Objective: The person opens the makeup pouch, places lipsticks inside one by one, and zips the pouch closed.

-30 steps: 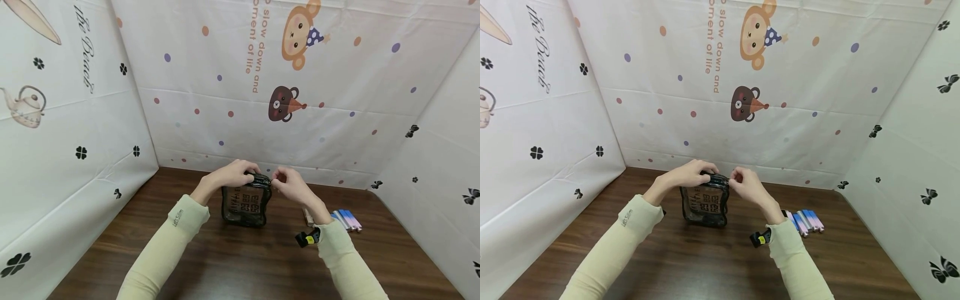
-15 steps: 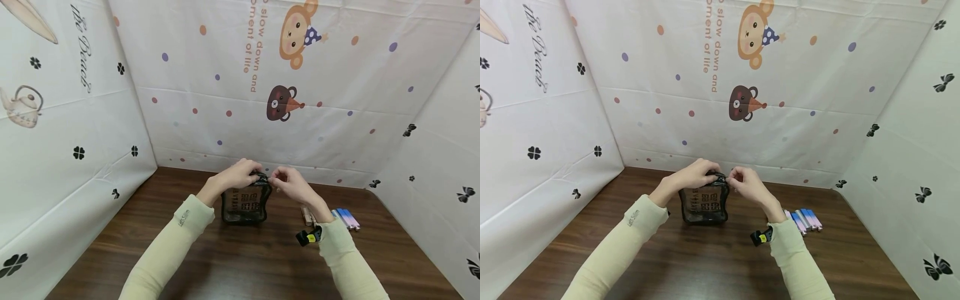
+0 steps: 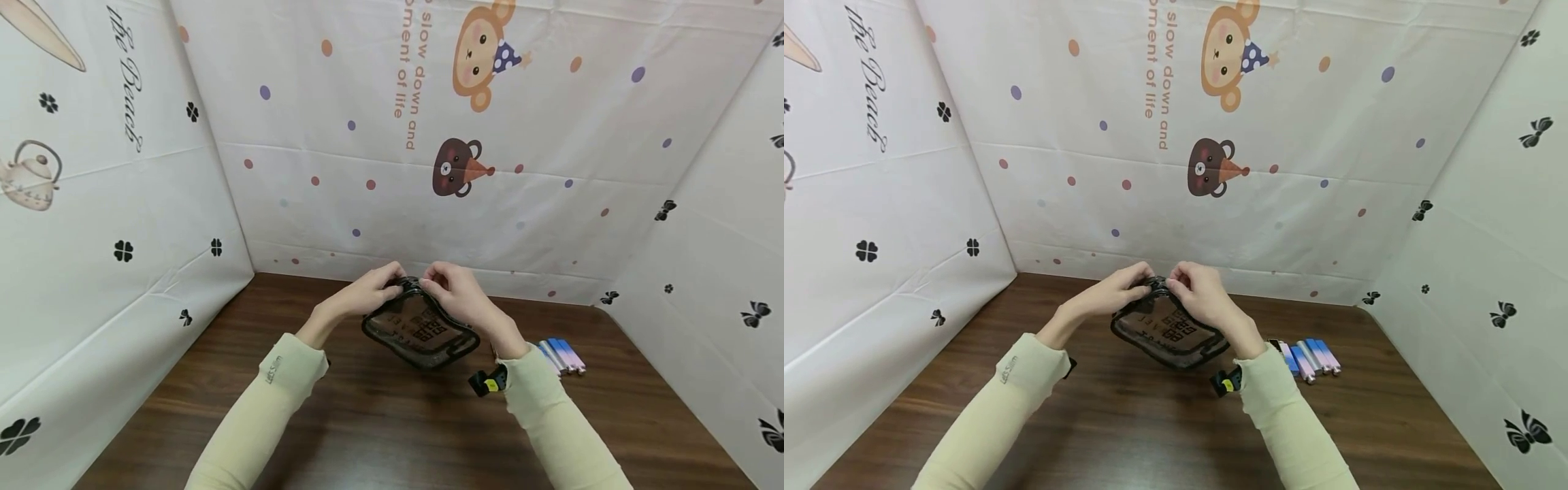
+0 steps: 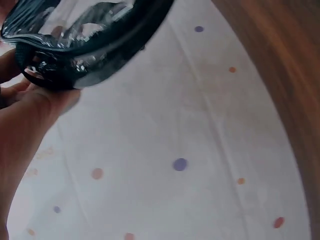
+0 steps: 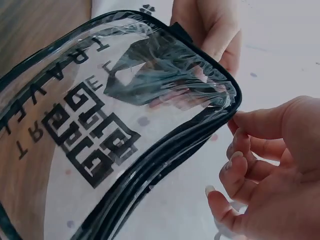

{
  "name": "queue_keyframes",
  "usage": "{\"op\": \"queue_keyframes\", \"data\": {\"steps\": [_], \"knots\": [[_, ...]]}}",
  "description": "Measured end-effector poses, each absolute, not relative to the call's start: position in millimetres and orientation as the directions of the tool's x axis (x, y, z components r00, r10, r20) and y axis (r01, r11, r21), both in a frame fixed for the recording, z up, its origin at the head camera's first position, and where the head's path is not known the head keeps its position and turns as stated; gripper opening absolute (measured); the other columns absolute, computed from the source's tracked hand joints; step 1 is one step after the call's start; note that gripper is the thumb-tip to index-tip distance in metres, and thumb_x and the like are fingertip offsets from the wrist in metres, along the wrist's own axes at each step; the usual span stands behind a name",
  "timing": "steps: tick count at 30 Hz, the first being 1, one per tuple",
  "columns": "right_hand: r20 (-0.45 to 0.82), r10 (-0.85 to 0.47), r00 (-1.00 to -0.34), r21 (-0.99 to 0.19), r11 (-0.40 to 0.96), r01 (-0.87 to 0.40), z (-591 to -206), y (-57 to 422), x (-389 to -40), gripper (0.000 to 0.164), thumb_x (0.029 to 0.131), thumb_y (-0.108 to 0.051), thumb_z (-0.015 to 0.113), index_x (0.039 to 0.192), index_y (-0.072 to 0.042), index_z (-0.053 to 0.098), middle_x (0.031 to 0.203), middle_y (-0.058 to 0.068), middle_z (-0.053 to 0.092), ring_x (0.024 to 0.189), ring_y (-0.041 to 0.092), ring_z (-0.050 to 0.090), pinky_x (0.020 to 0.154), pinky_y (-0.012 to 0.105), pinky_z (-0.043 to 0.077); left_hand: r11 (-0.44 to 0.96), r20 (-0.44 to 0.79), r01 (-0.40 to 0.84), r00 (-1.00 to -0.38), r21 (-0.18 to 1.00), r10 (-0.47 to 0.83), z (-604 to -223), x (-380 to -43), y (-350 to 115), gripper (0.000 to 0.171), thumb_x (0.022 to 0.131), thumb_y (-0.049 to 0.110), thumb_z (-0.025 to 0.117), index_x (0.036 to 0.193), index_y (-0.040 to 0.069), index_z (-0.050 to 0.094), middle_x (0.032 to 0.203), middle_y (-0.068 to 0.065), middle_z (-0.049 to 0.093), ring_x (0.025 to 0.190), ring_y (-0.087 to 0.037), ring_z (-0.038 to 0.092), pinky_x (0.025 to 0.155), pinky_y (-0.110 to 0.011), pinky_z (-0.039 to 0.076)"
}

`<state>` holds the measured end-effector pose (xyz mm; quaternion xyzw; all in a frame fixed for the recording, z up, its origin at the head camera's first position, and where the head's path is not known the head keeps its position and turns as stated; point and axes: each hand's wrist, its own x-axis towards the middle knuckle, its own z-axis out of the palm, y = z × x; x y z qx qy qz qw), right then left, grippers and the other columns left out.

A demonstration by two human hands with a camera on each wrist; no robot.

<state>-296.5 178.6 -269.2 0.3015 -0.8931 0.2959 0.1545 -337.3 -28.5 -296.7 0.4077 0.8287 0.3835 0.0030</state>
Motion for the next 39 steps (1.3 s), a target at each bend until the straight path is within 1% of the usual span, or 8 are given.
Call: {"op": "queue_keyframes", "data": {"steps": [4,7,10,14,19,24,30,39], "knots": [[0.537,-0.501,-0.679,-0.281,0.652,-0.704,-273,167,-299,0.007,0.086,-0.015,0.059,0.080,-0.012,0.061,0.067,-0.003,0.053,0.053,0.008,0.042,0.051,0.023,0.036,0.305,0.276,0.613,-0.670,0.729,0.689,-311,-340,-40,0.008,0.096,0.016,0.041,0.102,0.013,0.044,0.092,-0.004,0.052,0.079,-0.017,0.048,0.072,-0.033,0.040],[0.549,-0.531,-0.646,-0.199,0.667,-0.718,-276,159,-301,0.006,0.084,-0.017,0.062,0.078,-0.014,0.063,0.066,-0.005,0.052,0.054,0.007,0.041,0.059,0.027,0.033,0.310,0.242,0.583,-0.680,0.751,0.692,-319,-341,-47,0.006,0.094,0.016,0.044,0.099,0.012,0.045,0.092,-0.004,0.055,0.079,-0.016,0.052,0.072,-0.032,0.042],[0.494,-0.549,-0.674,-0.188,0.690,-0.699,-281,149,-302,0.007,0.083,-0.020,0.063,0.077,-0.018,0.063,0.067,-0.008,0.050,0.057,0.007,0.041,0.066,0.031,0.027,0.388,0.211,0.591,-0.700,0.707,0.683,-325,-341,-55,0.003,0.091,0.014,0.051,0.093,0.013,0.049,0.089,-0.002,0.057,0.075,-0.015,0.053,0.068,-0.031,0.044],[0.406,-0.567,-0.716,-0.168,0.724,-0.669,-290,135,-303,0.007,0.084,-0.022,0.063,0.077,-0.021,0.062,0.071,-0.011,0.049,0.061,0.006,0.042,0.071,0.035,0.024,0.497,0.187,0.624,-0.717,0.603,0.672,-332,-343,-61,0.008,0.085,0.011,0.059,0.084,0.014,0.052,0.079,0.001,0.054,0.066,-0.013,0.048,0.061,-0.027,0.041],[0.347,-0.612,-0.711,-0.119,0.723,-0.680,-302,120,-304,0.006,0.084,-0.022,0.062,0.079,-0.020,0.063,0.074,-0.010,0.051,0.064,0.005,0.044,0.070,0.035,0.023,0.565,0.137,0.594,-0.749,0.572,0.648,-341,-345,-66,0.013,0.080,0.002,0.062,0.079,0.011,0.052,0.071,0.000,0.051,0.061,-0.012,0.042,0.057,-0.025,0.036],[0.315,-0.616,-0.722,-0.107,0.733,-0.672,-308,111,-303,0.006,0.085,-0.021,0.061,0.080,-0.019,0.063,0.077,-0.008,0.052,0.067,0.007,0.046,0.070,0.034,0.023,0.585,0.118,0.578,-0.761,0.568,0.637,-349,-347,-69,0.015,0.076,-0.002,0.061,0.077,0.009,0.052,0.066,0.001,0.047,0.057,-0.010,0.038,0.054,-0.023,0.032],[0.289,-0.607,-0.740,-0.087,0.753,-0.652,-311,106,-302,0.008,0.086,-0.021,0.060,0.078,-0.019,0.063,0.076,-0.008,0.051,0.069,0.009,0.047,0.071,0.036,0.024,0.577,0.104,0.560,-0.765,0.594,0.636,-354,-348,-69,0.015,0.076,-0.003,0.060,0.075,0.009,0.052,0.065,0.001,0.046,0.055,-0.010,0.037,0.053,-0.022,0.032],[0.310,-0.604,-0.734,-0.041,0.763,-0.645,-316,105,-305,0.009,0.085,-0.023,0.061,0.076,-0.021,0.061,0.075,-0.008,0.051,0.070,0.011,0.046,0.068,0.034,0.024,0.607,0.101,0.570,-0.769,0.553,0.631,-356,-348,-69,0.014,0.076,-0.007,0.059,0.077,0.005,0.054,0.065,0.000,0.047,0.055,-0.011,0.037,0.053,-0.023,0.031]]}}
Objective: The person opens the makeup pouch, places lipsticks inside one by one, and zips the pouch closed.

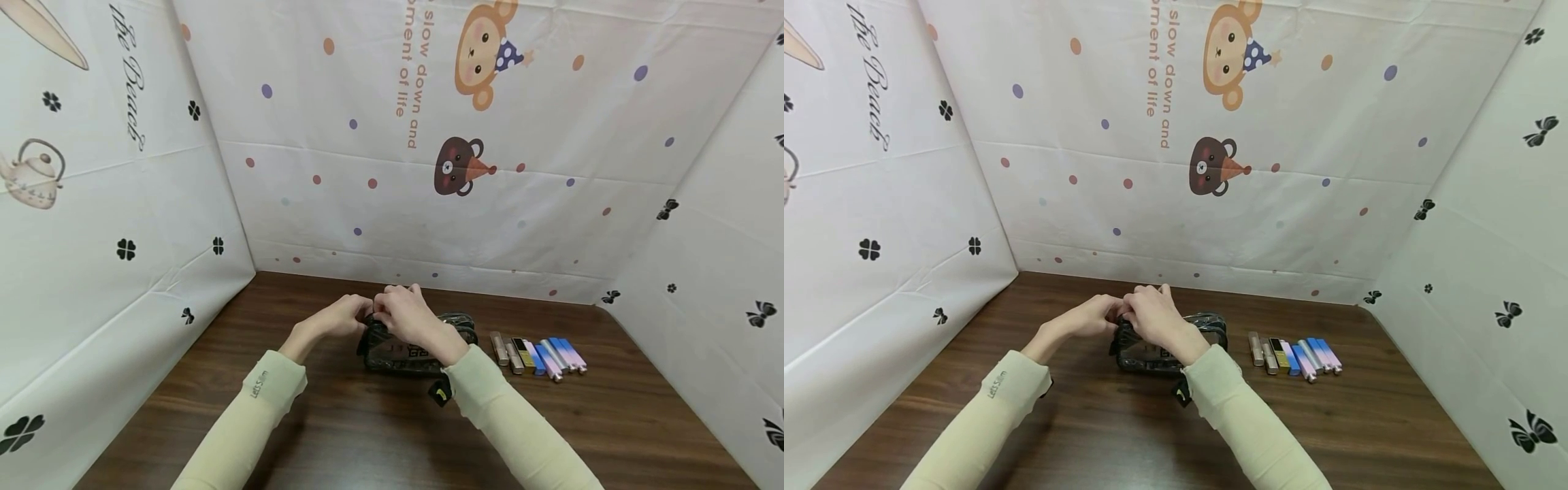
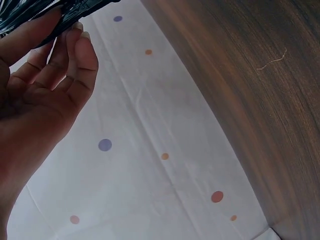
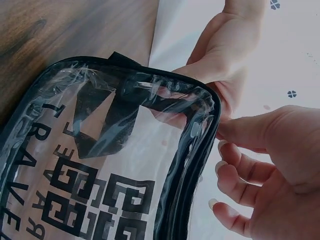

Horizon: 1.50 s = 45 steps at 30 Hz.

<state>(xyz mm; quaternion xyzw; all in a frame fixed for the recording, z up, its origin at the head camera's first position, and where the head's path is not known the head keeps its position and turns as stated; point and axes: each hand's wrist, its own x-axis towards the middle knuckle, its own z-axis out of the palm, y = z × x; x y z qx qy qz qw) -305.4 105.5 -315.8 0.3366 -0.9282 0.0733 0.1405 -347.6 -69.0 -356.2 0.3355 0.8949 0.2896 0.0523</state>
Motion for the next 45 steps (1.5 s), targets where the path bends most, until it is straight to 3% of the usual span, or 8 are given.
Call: {"op": "queue_keyframes", "data": {"steps": [12,34,45], "knots": [[0.319,-0.590,-0.742,-0.026,0.777,-0.629,-318,110,-304,0.010,0.087,-0.020,0.058,0.078,-0.018,0.058,0.077,-0.006,0.046,0.071,0.013,0.041,0.070,0.034,0.024,0.588,0.136,0.621,-0.738,0.519,0.660,-357,-348,-69,0.017,0.075,-0.008,0.059,0.076,0.008,0.053,0.063,0.000,0.044,0.055,-0.010,0.034,0.053,-0.022,0.029],[0.325,-0.585,-0.743,-0.042,0.776,-0.629,-315,120,-302,0.010,0.087,-0.020,0.059,0.077,-0.017,0.058,0.075,-0.007,0.045,0.068,0.012,0.040,0.070,0.035,0.024,0.616,0.109,0.618,-0.744,0.489,0.659,-353,-350,-70,0.007,0.076,-0.007,0.055,0.078,-0.006,0.049,0.062,-0.002,0.032,0.055,-0.011,0.024,0.054,-0.024,0.025],[0.326,-0.577,-0.749,-0.042,0.782,-0.621,-317,125,-303,0.010,0.087,-0.020,0.059,0.076,-0.019,0.059,0.075,-0.008,0.046,0.067,0.010,0.041,0.070,0.035,0.024,0.616,0.116,0.603,-0.755,0.507,0.645,-355,-351,-73,0.010,0.073,-0.007,0.056,0.076,-0.001,0.049,0.061,0.003,0.032,0.055,-0.010,0.027,0.054,-0.023,0.026]]}}
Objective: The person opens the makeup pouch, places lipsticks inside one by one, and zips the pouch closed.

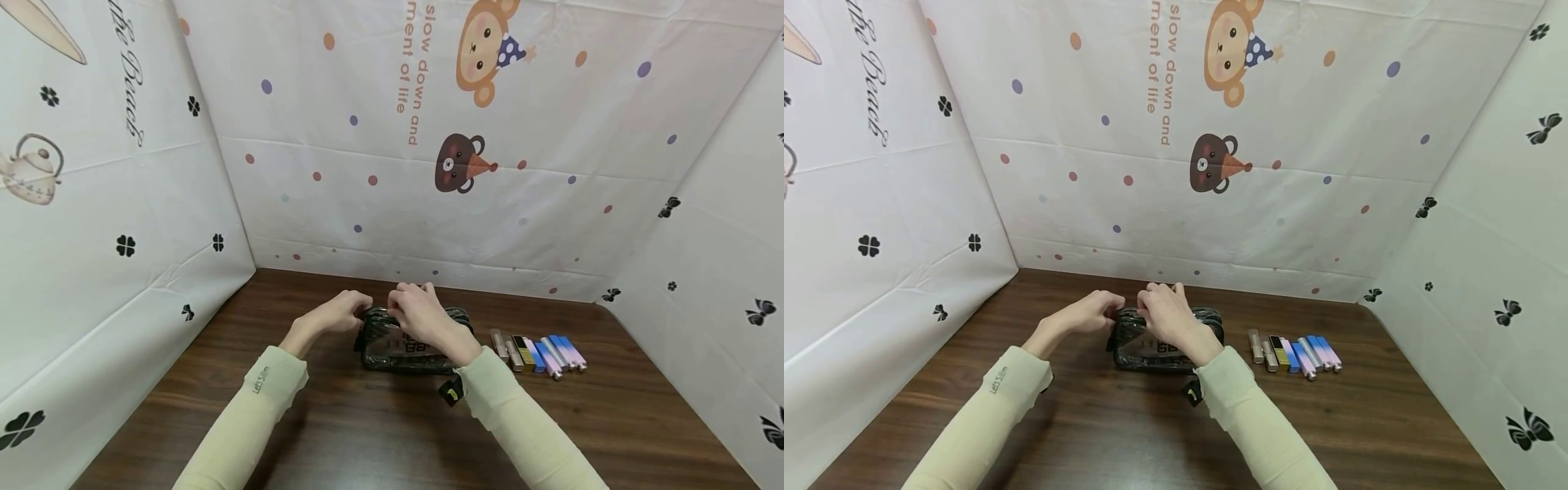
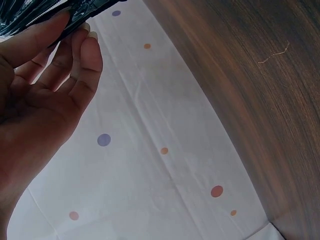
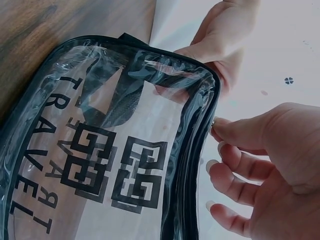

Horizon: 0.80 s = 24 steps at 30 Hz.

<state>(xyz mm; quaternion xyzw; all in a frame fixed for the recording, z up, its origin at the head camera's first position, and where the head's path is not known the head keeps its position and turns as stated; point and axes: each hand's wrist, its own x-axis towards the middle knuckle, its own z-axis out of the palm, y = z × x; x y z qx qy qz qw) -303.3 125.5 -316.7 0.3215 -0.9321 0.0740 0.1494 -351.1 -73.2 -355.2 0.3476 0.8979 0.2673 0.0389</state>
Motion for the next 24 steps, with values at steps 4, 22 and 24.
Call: {"op": "queue_keyframes", "data": {"steps": [4,22,24], "knots": [[0.318,-0.577,-0.752,-0.048,0.783,-0.620,-316.5,126.1,-303.1,0.010,0.087,-0.020,0.059,0.077,-0.019,0.059,0.075,-0.008,0.047,0.067,0.010,0.042,0.070,0.035,0.025,0.610,0.114,0.604,-0.752,0.513,0.649,-355.6,-351.0,-72.9,0.009,0.073,-0.008,0.056,0.076,-0.002,0.050,0.061,0.002,0.033,0.055,-0.010,0.028,0.054,-0.023,0.026],[0.298,-0.577,-0.760,-0.067,0.782,-0.620,-316.0,125.5,-303.6,0.009,0.087,-0.019,0.058,0.079,-0.018,0.059,0.076,-0.007,0.047,0.066,0.010,0.041,0.070,0.035,0.025,0.618,0.108,0.606,-0.753,0.501,0.650,-355.5,-352.0,-73.2,0.012,0.074,-0.007,0.057,0.075,0.001,0.048,0.061,0.002,0.033,0.055,-0.010,0.027,0.054,-0.023,0.026],[0.294,-0.576,-0.763,-0.066,0.784,-0.617,-316.3,125.7,-303.6,0.009,0.087,-0.020,0.058,0.079,-0.018,0.059,0.076,-0.007,0.047,0.065,0.010,0.041,0.070,0.035,0.025,0.617,0.109,0.605,-0.753,0.503,0.649,-355.3,-351.8,-73.2,0.012,0.074,-0.007,0.057,0.074,0.002,0.049,0.060,0.003,0.036,0.055,-0.010,0.028,0.054,-0.023,0.026]]}}
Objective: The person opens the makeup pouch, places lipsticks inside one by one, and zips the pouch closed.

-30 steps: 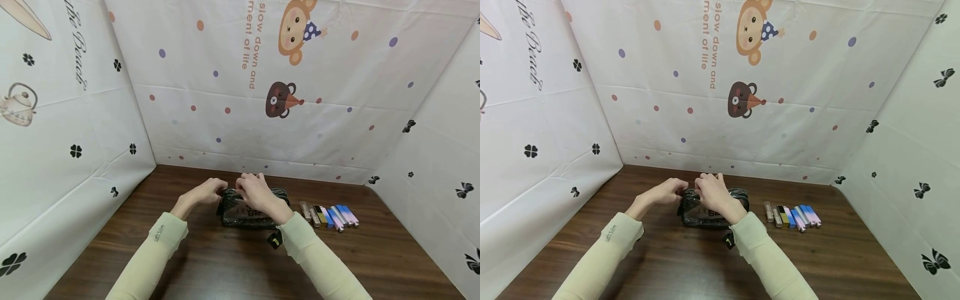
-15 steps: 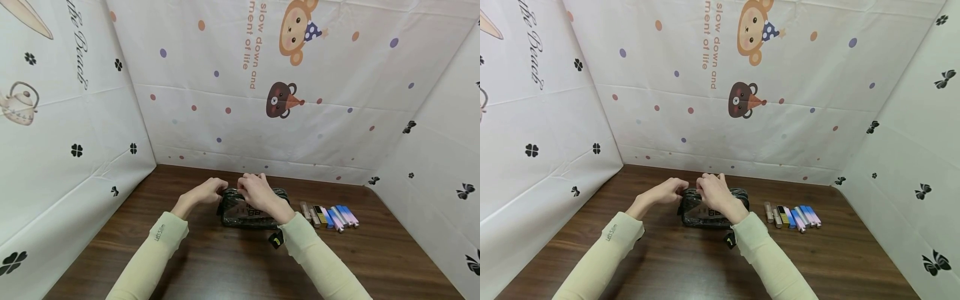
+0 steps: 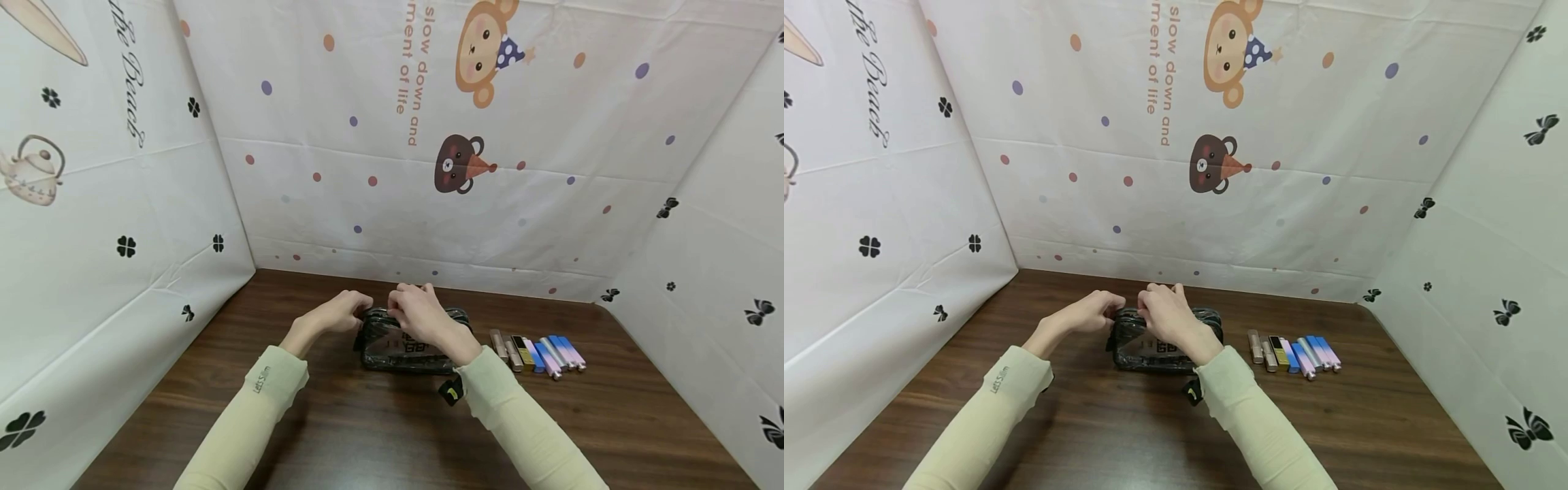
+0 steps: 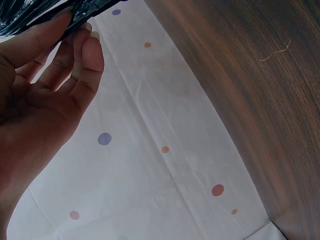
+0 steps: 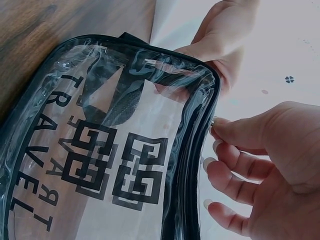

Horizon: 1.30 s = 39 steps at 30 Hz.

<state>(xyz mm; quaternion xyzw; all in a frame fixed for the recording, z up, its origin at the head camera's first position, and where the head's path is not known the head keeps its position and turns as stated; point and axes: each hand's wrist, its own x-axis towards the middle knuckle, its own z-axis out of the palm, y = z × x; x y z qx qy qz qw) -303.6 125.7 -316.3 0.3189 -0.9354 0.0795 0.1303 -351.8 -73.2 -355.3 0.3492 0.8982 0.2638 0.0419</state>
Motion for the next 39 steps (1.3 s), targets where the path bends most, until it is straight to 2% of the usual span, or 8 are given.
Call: {"op": "queue_keyframes", "data": {"steps": [19,39], "knots": [[0.291,-0.578,-0.762,-0.046,0.787,-0.615,-316.9,129.1,-304.7,0.011,0.086,-0.021,0.059,0.076,-0.019,0.057,0.075,-0.007,0.047,0.064,0.010,0.041,0.067,0.033,0.023,0.628,0.087,0.592,-0.759,0.505,0.646,-355.4,-352.4,-77.4,0.009,0.074,-0.008,0.054,0.077,-0.001,0.049,0.061,0.002,0.030,0.055,-0.011,0.024,0.054,-0.025,0.024],[0.302,-0.572,-0.763,-0.069,0.785,-0.616,-317.7,134.5,-304.2,0.009,0.086,-0.020,0.060,0.077,-0.018,0.059,0.075,-0.007,0.047,0.064,0.010,0.041,0.067,0.033,0.023,0.635,0.083,0.583,-0.766,0.507,0.638,-355.5,-351.7,-77.5,0.015,0.075,-0.007,0.055,0.074,0.006,0.048,0.063,0.002,0.032,0.056,-0.012,0.026,0.055,-0.025,0.025]]}}
